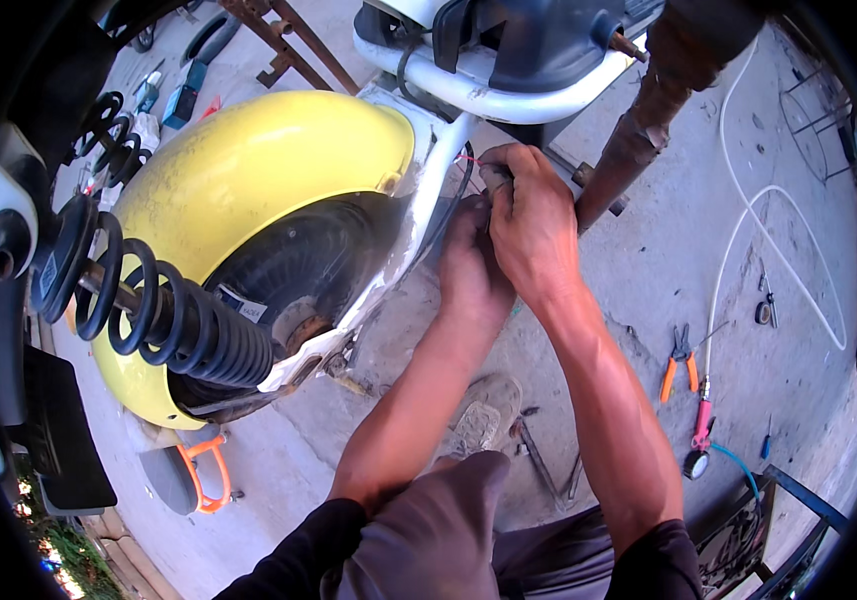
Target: The person works on the rear wheel and brake assembly of a yellow scooter. They use a wrench to tighten bolts on the brake caliper, then use pliers to cut a zip tie and secure a cable. Finally, they use a hammer to tap a part of the wheel assembly.
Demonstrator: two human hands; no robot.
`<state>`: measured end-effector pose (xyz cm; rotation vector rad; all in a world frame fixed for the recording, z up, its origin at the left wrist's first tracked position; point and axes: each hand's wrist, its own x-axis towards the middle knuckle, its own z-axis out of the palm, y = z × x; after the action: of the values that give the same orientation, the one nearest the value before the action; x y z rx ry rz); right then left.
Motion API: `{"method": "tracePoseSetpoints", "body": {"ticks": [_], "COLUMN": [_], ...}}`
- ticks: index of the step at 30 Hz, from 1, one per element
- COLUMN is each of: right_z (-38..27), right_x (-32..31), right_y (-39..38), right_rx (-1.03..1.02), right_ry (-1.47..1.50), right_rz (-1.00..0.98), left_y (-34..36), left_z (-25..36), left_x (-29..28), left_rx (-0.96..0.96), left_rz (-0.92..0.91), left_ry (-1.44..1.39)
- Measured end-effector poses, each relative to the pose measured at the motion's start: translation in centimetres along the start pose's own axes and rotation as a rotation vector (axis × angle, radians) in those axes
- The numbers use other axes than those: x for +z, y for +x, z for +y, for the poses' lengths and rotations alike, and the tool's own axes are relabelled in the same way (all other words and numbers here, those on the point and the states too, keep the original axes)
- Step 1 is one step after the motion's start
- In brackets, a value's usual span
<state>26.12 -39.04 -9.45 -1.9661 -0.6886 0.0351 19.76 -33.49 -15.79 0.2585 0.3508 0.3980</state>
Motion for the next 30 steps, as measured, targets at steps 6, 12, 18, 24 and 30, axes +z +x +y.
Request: {"method": "tracePoseSetpoints", "body": {"ticks": [6,12,18,24,30], "right_z": [1.0,1.0,1.1,2.4,2.4], "right_x": [0.2,-0.2,-0.7,0.6,0.3], "right_y": [0.4,0.1,-0.4,0.1,0.0], "right_rx": [-0.051,-0.014,-0.056,-0.044,-0.018], "right_ry": [0.029,0.115,0.205,0.094,0.074], "right_rz": [-0.022,-0.052,-0.014,-0.077,-0.168], "left_y": [-2.3,-3.0,-4.9,-3.9,-3.7], "left_z": [-0.9,-0.8,-0.6,1.9,2.8], "left_x": [1.0,1.7,4.8,5.5,4.5], "left_rx": [0.431,0.385,0.253,0.034,0.019], "left_rz": [0.186,0.164,0.199,0.306,0.352], "left_ry": [0.610,0.621,0.341,0.170,0.177]}}
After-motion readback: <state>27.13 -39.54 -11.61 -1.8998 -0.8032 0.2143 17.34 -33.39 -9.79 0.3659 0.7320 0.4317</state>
